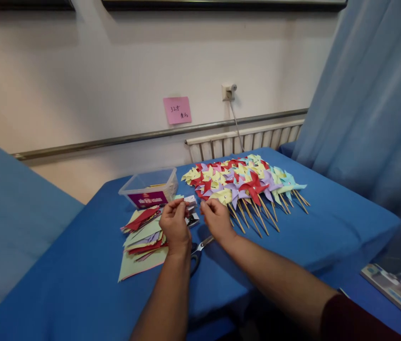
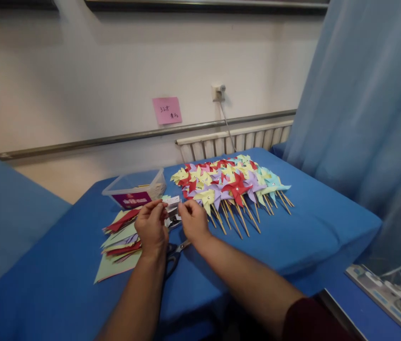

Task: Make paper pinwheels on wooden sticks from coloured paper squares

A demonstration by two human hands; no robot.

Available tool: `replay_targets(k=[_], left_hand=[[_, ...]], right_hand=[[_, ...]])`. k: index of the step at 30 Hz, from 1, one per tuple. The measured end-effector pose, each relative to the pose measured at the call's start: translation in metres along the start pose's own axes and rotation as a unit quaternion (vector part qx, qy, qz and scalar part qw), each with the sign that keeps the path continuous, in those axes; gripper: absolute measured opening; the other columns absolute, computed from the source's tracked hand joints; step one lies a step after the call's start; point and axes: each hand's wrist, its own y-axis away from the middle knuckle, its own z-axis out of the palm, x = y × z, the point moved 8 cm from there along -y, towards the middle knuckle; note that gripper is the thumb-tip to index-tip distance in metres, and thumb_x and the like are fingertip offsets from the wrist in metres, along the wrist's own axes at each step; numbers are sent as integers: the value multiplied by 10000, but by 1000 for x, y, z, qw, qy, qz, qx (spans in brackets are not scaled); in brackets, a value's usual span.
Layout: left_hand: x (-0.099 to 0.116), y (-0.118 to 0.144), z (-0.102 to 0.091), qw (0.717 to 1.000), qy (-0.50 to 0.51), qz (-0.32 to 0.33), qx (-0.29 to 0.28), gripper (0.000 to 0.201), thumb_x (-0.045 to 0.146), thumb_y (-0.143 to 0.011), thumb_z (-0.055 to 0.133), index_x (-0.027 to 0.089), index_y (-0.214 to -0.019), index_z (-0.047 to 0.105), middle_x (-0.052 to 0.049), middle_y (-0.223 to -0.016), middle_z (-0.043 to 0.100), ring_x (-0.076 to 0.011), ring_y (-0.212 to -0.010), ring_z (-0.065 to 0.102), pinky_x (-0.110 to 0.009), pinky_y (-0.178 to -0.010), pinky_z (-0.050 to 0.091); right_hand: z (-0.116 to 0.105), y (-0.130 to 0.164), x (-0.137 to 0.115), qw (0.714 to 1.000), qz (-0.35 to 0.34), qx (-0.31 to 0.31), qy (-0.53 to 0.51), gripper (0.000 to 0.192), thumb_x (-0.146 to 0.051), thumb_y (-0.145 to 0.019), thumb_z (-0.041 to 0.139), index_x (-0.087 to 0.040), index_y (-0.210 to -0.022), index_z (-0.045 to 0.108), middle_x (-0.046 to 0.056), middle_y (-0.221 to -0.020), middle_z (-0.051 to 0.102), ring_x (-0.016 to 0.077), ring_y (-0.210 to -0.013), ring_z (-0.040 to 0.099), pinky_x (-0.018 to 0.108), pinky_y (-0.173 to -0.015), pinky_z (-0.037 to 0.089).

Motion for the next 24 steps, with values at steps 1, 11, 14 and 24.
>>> replay_targets(k=[1, 11, 14, 24], left_hand=[[5, 1, -3, 1000, -12, 27, 6, 161, 214, -659, 703, 158, -799, 645, 22, -648, 648, -65, -481, 476, -186, -492, 362], [33, -14, -9, 931, -324, 121, -113, 61, 244, -703, 674, 212, -749, 699, -15, -697, 675, -165, -649, 589, -256, -655, 416], [22, -12, 8, 816, -497, 146, -256, 71, 206, -719, 640, 225, -676, 694, -35, -683, 676, -186, -629, 566, -281, -639, 366], [59, -45, -14, 700, -658, 240, -142, 177, 279, -826, 558, 209, -828, 721, -119, -865, 703, -252, -773, 601, -320, -691, 347]], right_hand=[[10, -5, 8, 1000, 20, 8, -22, 358, -528, -870, 456, -219, -698, 507, -23, -610, 535, 124, -541, 455, 253, -536, 387], [8, -22, 37, 999, 36, 4, -33, 409, -587, -843, 473, -220, -671, 524, -30, -564, 498, 130, -545, 451, 245, -512, 358], [17, -22, 37, 999, 39, -18, -26, 408, -580, -845, 470, -226, -647, 518, -26, -557, 505, 135, -546, 463, 248, -509, 359], [36, -13, 46, 995, 56, -71, -36, 380, -528, -840, 506, -219, -618, 510, -29, -549, 513, 122, -487, 430, 255, -485, 342]])
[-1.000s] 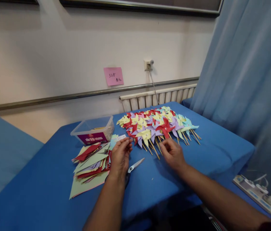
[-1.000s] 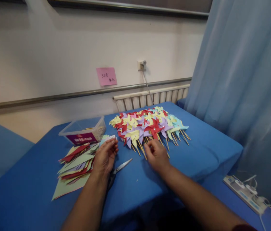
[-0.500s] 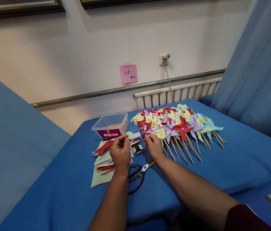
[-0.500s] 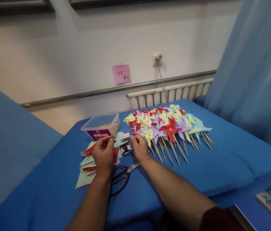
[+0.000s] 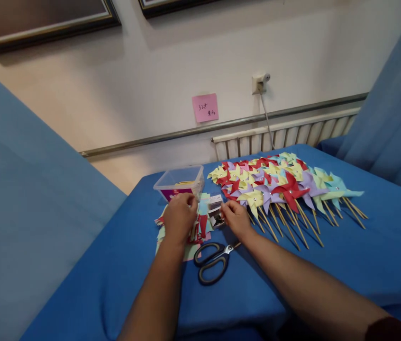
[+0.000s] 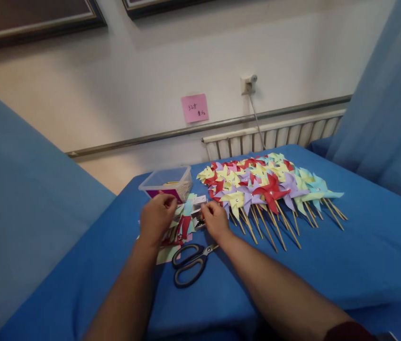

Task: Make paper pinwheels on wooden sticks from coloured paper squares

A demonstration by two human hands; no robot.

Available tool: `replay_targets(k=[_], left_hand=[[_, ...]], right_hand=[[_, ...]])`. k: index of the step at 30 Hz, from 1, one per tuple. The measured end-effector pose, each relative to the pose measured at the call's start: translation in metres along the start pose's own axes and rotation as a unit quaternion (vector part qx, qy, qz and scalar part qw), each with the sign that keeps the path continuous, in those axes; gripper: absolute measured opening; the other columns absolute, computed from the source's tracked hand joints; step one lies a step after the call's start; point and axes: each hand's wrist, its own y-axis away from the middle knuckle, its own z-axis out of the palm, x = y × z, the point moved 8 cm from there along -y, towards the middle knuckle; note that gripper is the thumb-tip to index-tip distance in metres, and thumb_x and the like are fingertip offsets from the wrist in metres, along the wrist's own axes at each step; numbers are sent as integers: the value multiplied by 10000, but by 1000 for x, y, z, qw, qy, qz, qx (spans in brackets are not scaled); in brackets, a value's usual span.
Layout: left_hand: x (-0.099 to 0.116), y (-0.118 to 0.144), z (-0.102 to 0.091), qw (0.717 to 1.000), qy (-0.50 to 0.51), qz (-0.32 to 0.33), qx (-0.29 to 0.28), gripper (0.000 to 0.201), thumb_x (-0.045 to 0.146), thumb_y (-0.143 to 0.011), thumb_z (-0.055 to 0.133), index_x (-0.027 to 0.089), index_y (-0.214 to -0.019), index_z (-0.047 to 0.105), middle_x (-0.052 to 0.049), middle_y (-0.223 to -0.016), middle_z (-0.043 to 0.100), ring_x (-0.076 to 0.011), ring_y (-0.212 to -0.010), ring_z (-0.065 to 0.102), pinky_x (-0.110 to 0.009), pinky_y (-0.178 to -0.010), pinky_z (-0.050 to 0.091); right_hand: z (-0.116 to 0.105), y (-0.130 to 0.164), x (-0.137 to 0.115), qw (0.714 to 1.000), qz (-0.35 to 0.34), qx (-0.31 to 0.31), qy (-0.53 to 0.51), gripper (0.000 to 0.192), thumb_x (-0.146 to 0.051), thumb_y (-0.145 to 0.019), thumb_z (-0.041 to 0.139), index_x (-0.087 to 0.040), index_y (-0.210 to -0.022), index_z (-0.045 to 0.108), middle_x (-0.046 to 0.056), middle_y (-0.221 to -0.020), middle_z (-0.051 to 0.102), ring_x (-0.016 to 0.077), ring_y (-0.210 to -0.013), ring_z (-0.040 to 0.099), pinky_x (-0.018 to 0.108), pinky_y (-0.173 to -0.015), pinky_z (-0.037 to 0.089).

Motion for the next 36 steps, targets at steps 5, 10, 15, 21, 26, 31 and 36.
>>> replay_targets(k=[5, 10, 15, 21, 26, 31, 36], left_hand=[[-70, -5, -7, 991, 60, -119, 8, 258, 405, -751, 687, 177, -863, 732, -119, -781, 695, -264, -787, 612, -311, -697, 345], [-106, 13, 24, 973, 43, -210, -88, 356, 509, -696, 703, 216, -895, 742, -133, -865, 735, -292, -805, 641, -318, -679, 379], [-106, 16, 27, 970, -54, -198, -127, 331, 422, -865, 503, 214, -955, 745, -135, -901, 740, -294, -807, 652, -334, -642, 394], [-100, 10, 13, 978, -67, -190, -61, 274, 352, -842, 538, 176, -925, 731, -137, -841, 726, -303, -780, 638, -350, -639, 389], [-97, 9, -5, 977, 10, -198, 71, 200, 323, -782, 599, 179, -849, 720, -108, -774, 710, -312, -721, 632, -386, -632, 419], [-73, 19, -20, 960, 86, -179, 196, 258, 279, -843, 532, 173, -1042, 657, -76, -1008, 707, -252, -906, 654, -377, -813, 485], [0, 30, -23, 949, 203, 17, 239, 133, 95, -719, 565, 185, -761, 654, -69, -1117, 685, -235, -1081, 605, -404, -978, 435]], right_hand=[[4, 3, 0, 1000, -3, -15, -5, 373, -519, -838, 519, -212, -626, 519, -23, -571, 536, 112, -468, 434, 252, -473, 342], [8, 6, 3, 999, 8, -23, -22, 363, -511, -835, 530, -201, -647, 525, -30, -564, 536, 98, -440, 421, 239, -445, 319], [14, 11, 3, 999, 13, -33, -17, 331, -479, -835, 527, -202, -654, 540, -37, -558, 540, 99, -432, 440, 236, -445, 334], [22, 18, -7, 999, -12, -44, 8, 283, -397, -845, 518, -212, -631, 530, -40, -549, 535, 101, -463, 442, 232, -474, 337], [25, 22, -12, 999, -28, -39, 25, 280, -378, -846, 533, -213, -621, 524, -51, -516, 493, 101, -469, 440, 229, -484, 341], [29, 20, -14, 996, -2, -83, -23, 375, -514, -868, 502, -199, -687, 595, -23, -580, 573, 95, -451, 470, 228, -465, 351], [33, 15, -12, 955, 120, -164, -216, 643, -771, -774, 447, -167, -769, 668, 44, -674, 658, 115, -472, 547, 220, -424, 352]])
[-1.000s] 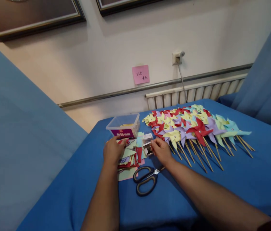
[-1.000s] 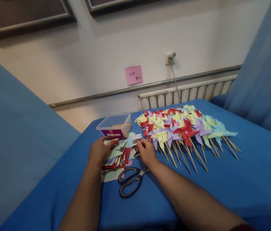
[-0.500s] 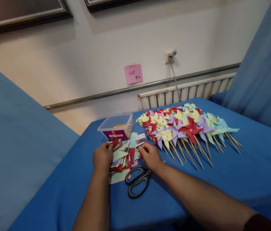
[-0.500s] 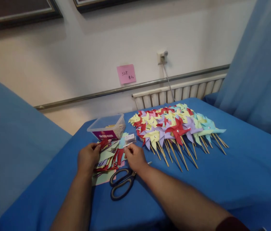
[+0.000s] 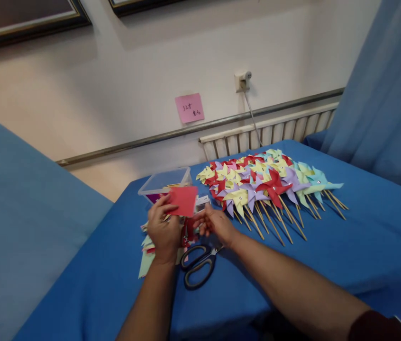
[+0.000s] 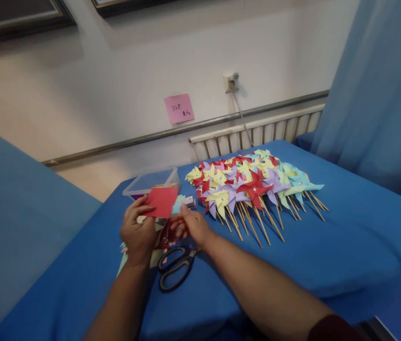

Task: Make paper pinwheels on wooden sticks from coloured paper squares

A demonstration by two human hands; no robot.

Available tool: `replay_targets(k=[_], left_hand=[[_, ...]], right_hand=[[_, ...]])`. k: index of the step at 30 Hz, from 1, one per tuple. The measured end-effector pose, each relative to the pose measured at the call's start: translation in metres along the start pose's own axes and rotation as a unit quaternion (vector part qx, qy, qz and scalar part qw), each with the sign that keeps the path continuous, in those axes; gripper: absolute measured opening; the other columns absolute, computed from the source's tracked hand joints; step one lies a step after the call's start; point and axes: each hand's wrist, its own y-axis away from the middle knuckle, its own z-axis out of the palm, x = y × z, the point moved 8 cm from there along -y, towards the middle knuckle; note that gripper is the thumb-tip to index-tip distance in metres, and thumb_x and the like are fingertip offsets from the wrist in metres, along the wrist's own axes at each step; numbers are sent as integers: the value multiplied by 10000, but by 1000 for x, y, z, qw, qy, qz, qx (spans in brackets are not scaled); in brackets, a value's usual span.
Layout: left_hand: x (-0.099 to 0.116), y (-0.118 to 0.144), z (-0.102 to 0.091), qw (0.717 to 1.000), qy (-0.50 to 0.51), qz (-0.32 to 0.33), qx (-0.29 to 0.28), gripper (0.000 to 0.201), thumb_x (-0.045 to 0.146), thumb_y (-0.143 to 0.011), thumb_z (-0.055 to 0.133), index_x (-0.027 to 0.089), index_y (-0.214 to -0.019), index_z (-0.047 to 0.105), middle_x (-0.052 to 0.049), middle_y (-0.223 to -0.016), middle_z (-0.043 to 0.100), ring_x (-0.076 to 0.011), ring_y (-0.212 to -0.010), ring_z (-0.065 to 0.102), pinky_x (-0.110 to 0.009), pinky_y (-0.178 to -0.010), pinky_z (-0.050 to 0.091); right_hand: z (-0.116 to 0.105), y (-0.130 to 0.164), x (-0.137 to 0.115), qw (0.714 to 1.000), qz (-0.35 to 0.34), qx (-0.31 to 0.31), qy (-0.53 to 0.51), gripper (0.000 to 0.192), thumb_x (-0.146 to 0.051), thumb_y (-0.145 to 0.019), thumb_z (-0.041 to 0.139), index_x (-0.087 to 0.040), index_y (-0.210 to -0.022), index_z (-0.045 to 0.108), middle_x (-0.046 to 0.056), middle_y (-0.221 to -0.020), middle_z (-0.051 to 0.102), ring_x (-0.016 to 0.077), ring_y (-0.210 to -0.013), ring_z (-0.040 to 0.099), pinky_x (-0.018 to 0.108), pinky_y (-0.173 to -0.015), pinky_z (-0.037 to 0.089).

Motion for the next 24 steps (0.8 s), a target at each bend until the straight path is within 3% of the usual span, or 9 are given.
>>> replay_targets(k=[5, 9, 11, 13, 15, 17, 20, 22, 24], left_hand=[[26, 3, 35, 993, 37, 47, -106, 192, 50, -664, 549, 218, -645, 640, -42, -1257, 628, -251, -1200, 526, -469, -1029, 385], [24, 3, 47, 986, 83, 51, -137, 221, 29, -668, 536, 220, -623, 638, -32, -1278, 618, -258, -1255, 491, -494, -1080, 329], [16, 7, 49, 984, 118, 25, -131, 236, 45, -691, 568, 231, -762, 693, -40, -1299, 606, -255, -1266, 488, -478, -1091, 326], [1, 12, 49, 976, 186, -48, -104, 386, 83, -713, 622, 250, -1056, 679, -64, -1356, 563, -247, -1283, 481, -448, -1092, 339], [-17, 20, 51, 937, 298, -167, -77, 534, 143, -730, 674, 267, -1241, 580, -85, -1371, 548, -237, -1275, 499, -412, -1066, 381], [-26, 30, 61, 868, 404, -275, -86, 498, 222, -762, 685, 254, -1245, 570, -98, -1321, 587, -234, -1224, 548, -388, -1024, 426], [-15, 41, 76, 768, 524, -342, -139, 353, 379, -835, 618, 171, -1118, 645, -126, -1212, 655, -249, -1127, 612, -388, -962, 474], [-7, 46, 79, 734, 553, -361, -159, 393, 462, -845, 593, 151, -1074, 667, -130, -1169, 678, -245, -1087, 631, -364, -917, 499], [-7, 52, 80, 742, 529, -378, -161, 371, 430, -794, 674, 148, -1035, 680, -115, -1065, 718, -234, -992, 670, -341, -854, 521]], right_hand=[[-21, 0, -20, 987, -11, 41, -156, 667, -786, -764, 446, -178, -889, 689, 54, -755, 693, 143, -592, 596, 237, -500, 436], [-38, 1, -24, 984, -51, 113, -128, 404, -530, -666, 752, -188, -875, 699, 15, -736, 697, 130, -567, 568, 234, -488, 399], [-42, 0, -20, 983, -56, 142, -107, 332, -432, -614, 810, -171, -786, 698, -7, -627, 660, 108, -502, 519, 230, -471, 370], [-42, -2, -14, 980, -57, 156, -108, 311, -412, -607, 816, -163, -748, 694, -19, -582, 638, 94, -477, 494, 228, -468, 363], [-41, -4, -9, 977, -57, 159, -130, 311, -400, -603, 821, -167, -764, 693, -21, -607, 651, 92, -488, 507, 224, -470, 365], [-39, -5, -4, 973, -54, 159, -157, 321, -388, -589, 831, -175, -782, 690, -16, -652, 673, 94, -506, 526, 223, -468, 366], [-38, -5, 2, 971, -48, 162, -172, 336, -382, -579, 838, -175, -799, 689, -9, -679, 684, 96, -515, 531, 221, -462, 361], [-38, -3, 3, 972, -49, 165, -163, 335, -384, -584, 837, -170, -796, 691, -8, -667, 678, 94, -508, 517, 221, -464, 363], [-37, -1, 4, 974, -53, 162, -146, 327, -393, -602, 828, -169, -795, 689, -3, -664, 675, 99, -509, 509, 226, -467, 366]])
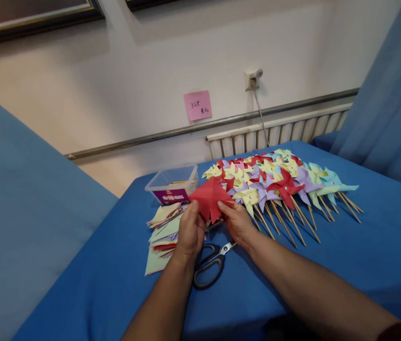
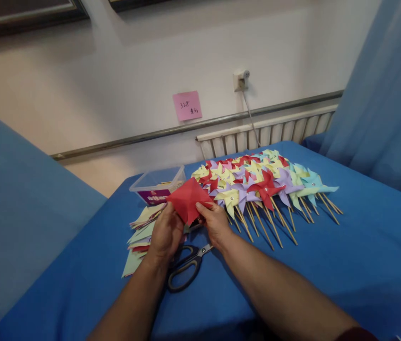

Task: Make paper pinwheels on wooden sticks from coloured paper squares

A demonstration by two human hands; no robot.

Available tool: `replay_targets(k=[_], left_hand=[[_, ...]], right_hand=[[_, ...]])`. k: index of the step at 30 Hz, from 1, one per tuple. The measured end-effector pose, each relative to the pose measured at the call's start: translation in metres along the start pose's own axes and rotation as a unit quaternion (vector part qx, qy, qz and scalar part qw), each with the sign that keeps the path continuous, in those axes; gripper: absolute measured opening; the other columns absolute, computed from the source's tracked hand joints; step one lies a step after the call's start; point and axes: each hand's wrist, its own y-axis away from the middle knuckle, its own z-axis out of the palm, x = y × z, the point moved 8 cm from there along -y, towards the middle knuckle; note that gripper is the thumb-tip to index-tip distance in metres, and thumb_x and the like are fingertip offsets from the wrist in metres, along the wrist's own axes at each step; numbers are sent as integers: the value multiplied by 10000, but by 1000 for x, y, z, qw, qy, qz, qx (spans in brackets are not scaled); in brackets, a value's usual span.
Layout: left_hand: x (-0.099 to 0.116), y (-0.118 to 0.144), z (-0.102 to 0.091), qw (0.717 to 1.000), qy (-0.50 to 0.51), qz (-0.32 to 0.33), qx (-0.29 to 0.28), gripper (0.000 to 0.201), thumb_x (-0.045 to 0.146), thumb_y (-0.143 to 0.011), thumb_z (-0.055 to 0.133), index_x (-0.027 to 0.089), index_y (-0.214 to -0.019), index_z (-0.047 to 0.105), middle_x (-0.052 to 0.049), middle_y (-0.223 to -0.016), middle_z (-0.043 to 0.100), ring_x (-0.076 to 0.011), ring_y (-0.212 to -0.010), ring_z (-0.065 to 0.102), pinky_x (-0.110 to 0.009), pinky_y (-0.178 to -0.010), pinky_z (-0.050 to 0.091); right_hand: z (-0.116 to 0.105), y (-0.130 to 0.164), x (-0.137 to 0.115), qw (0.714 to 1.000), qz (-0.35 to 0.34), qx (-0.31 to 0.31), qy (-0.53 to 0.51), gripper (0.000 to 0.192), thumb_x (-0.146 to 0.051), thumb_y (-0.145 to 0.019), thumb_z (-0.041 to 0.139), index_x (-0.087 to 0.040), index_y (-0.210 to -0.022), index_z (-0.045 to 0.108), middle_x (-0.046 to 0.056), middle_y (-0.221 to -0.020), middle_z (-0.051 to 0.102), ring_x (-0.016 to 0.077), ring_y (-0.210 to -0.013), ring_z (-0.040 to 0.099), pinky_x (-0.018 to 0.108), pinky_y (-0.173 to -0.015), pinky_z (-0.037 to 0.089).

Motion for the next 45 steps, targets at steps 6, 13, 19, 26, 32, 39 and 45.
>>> replay_targets(k=[6, 13, 19, 26, 32, 39, 45], left_hand=[[-4, -2, -15, 998, -31, -18, 55, 351, 348, -658, 799, 133, -922, 713, -88, -882, 750, -211, -807, 702, -322, -770, 535], [8, 0, -17, 996, -15, -4, 82, 303, 296, -669, 793, 124, -907, 722, -90, -873, 752, -212, -810, 706, -331, -796, 539], [10, 0, -17, 997, -6, 9, 81, 304, 307, -659, 805, 125, -888, 720, -90, -884, 754, -213, -844, 706, -332, -837, 529], [9, 0, -16, 997, 1, 4, 80, 304, 282, -642, 817, 127, -881, 711, -98, -883, 753, -225, -831, 713, -358, -842, 533], [4, -1, -17, 997, 16, -14, 77, 326, 258, -623, 827, 135, -899, 705, -90, -903, 753, -226, -834, 714, -370, -859, 532], [2, 0, -11, 998, 7, -37, 59, 321, 229, -614, 820, 132, -898, 705, -78, -848, 753, -207, -703, 708, -308, -689, 558], [9, 0, -14, 997, 4, -26, 79, 330, 216, -599, 830, 123, -890, 703, -73, -835, 751, -194, -669, 701, -302, -674, 558]], right_hand=[[-4, 7, 4, 999, 29, 9, 14, 380, -532, -696, 727, -170, -778, 648, 14, -611, 631, 134, -519, 538, 234, -452, 359], [-6, 11, 1, 999, 19, 10, 34, 389, -551, -719, 677, -167, -769, 636, 31, -656, 657, 102, -480, 506, 216, -437, 329], [-6, 15, 3, 997, -3, 12, 77, 339, -508, -730, 651, -171, -763, 631, 22, -636, 652, 98, -473, 496, 221, -453, 345], [2, 23, -3, 988, -35, 2, 153, 298, -471, -761, 596, -177, -714, 605, -3, -613, 619, 87, -474, 477, 217, -465, 344], [10, 27, -8, 976, -86, -35, 199, 229, -412, -785, 605, -190, -737, 570, -24, -661, 616, 83, -489, 487, 224, -493, 376], [12, 24, 0, 974, -87, -32, 209, 160, -348, -765, 586, -191, -740, 565, -32, -611, 605, 90, -442, 483, 231, -455, 362], [17, 13, -1, 951, -113, -47, 285, 156, -360, -786, 577, -207, -763, 591, -32, -615, 611, 109, -464, 491, 243, -466, 381]])
